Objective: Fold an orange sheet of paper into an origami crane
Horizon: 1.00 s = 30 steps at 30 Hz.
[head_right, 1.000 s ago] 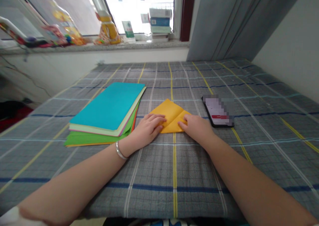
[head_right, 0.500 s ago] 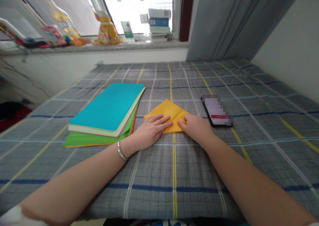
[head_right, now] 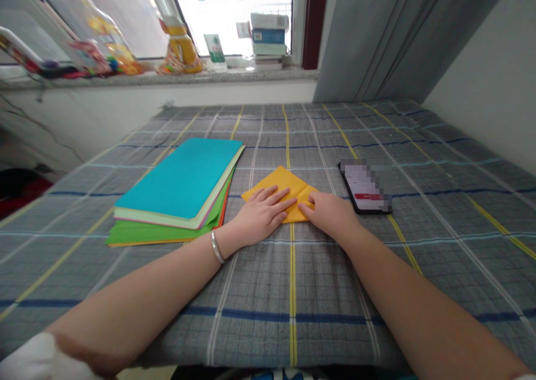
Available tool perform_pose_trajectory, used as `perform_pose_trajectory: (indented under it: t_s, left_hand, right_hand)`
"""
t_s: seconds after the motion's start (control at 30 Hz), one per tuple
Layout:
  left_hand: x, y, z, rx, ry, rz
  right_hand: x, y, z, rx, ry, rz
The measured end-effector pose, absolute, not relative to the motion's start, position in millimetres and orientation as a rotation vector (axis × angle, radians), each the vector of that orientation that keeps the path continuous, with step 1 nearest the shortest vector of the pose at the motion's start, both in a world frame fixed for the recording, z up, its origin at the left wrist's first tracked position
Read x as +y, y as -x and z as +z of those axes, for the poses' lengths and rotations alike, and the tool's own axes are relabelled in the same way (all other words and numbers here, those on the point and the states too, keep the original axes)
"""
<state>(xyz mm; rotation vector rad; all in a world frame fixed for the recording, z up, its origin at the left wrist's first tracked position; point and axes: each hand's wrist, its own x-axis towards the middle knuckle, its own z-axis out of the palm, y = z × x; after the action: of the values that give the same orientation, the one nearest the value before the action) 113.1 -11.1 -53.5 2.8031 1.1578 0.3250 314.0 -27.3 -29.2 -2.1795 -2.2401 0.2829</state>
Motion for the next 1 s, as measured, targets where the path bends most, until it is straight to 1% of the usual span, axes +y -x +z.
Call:
perform_pose_trajectory:
  t_s: [0.1,0.47,0.77,0.87,0.93,1.0]
  left_hand:
    - [-13.1,-113.9,-53.2,1.179,-2.817,0.2]
    - [-13.6,-114.1,-53.0,1.214,-2.823,0.097]
    - [-13.4,-114.1,-54.1,1.212,-2.833,0.142]
    - [-12.8,-113.9,-55.8,1.202,-2.837,0.165]
    - [-12.5,-113.7,-56.5,1.198,-2.845,0.172]
    - [-12.3,-113.5,-56.2,1.192,-2.852,0.164]
  right_hand:
    - [-27.0,-314.1,-29.4,-2.244,2.175,0.274]
    - [-26.4,-315.9,-35.1,-2.163,2.188,0.265]
    - [-28.5,-318.0,-36.7,-2.07,2.129,0.299]
    - [-30.5,-320.9,-37.2,-2.112,1.934,0.209]
    - [-32.0,-321.5,-36.5,-2.224,1.685,0.11]
    - [-34.4,-320.4,-35.0,-2.397,1.382,0.089]
